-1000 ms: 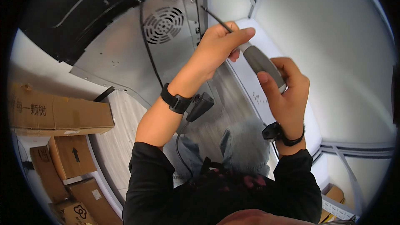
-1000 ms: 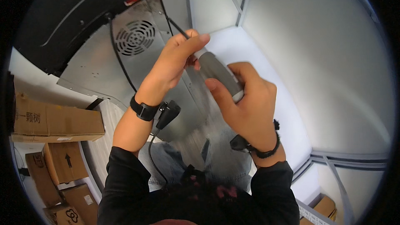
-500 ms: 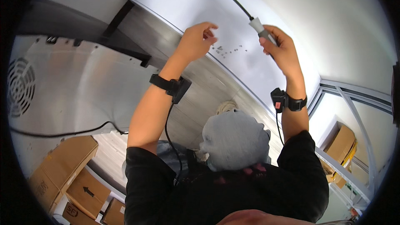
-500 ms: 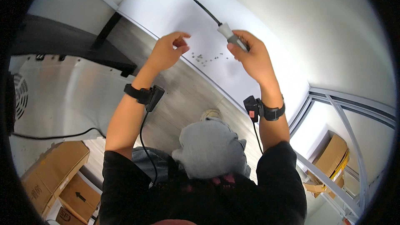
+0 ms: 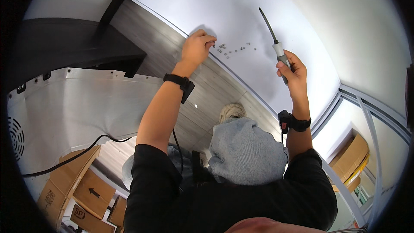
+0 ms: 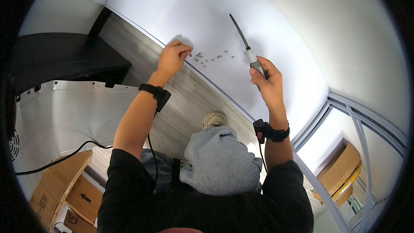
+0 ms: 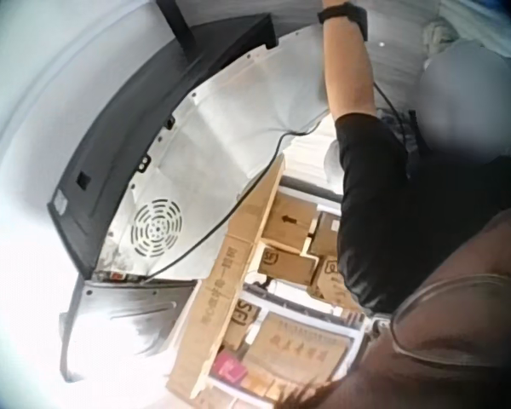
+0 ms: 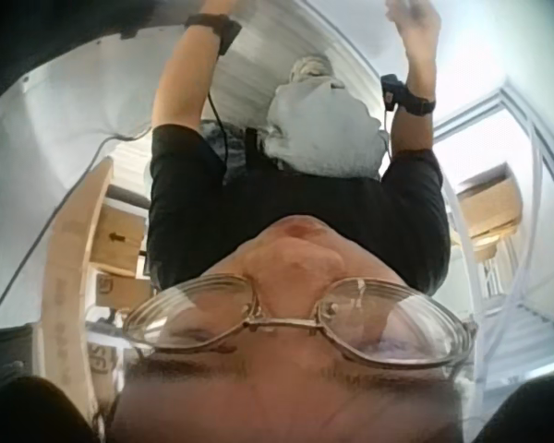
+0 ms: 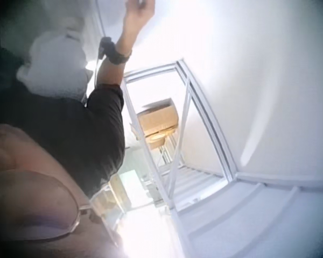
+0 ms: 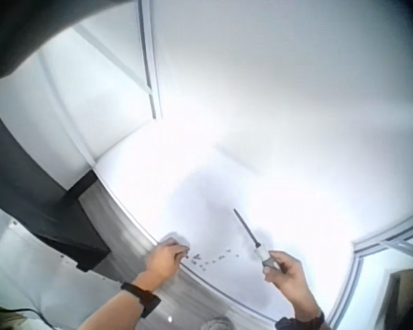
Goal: The person uses a screwdriver to remove screws from the back of a black electronic device, detaches a metal cover, and then reattaches the cover by screwing it back into place. The task involves careful handling of screws and alignment of the cover.
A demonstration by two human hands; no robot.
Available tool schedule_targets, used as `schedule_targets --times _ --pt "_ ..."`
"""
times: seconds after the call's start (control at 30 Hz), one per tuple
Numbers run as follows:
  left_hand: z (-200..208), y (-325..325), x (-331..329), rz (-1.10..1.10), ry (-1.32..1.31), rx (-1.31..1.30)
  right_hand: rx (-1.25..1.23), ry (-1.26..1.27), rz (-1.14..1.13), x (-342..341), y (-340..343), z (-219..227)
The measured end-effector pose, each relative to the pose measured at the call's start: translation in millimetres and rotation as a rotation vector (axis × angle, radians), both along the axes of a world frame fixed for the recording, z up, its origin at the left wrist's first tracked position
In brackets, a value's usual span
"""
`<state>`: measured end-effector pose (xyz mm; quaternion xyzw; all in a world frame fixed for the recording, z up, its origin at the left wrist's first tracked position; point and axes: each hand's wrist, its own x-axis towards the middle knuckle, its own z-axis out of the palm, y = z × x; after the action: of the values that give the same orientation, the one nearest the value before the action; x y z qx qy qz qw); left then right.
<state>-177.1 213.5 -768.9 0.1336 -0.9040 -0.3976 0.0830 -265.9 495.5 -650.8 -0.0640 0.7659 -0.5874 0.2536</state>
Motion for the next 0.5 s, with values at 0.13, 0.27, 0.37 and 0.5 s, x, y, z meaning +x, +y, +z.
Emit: schedule_targets --times 0.13,0.27,0.37,0.5 --pt "0.0 0.7 -2.9 0.073 0.023 0.090 -0.025 0.003 0.012 -2.3 -7.5 -0.9" --pt "26.2 -0.3 5.2 0.280 -0.038 0.589 -0.022 0.059 0.107 -2.0 -19.0 8.6" --pt "78.6 -10.9 32.3 0.316 0.001 0.885 0.000 0.128 0.262 0.9 -38.2 35.1" --pt "174.4 -30.3 90.3 0.196 0.218 0.919 -0.142 0.404 0.536 4.8 -83.6 93.2"
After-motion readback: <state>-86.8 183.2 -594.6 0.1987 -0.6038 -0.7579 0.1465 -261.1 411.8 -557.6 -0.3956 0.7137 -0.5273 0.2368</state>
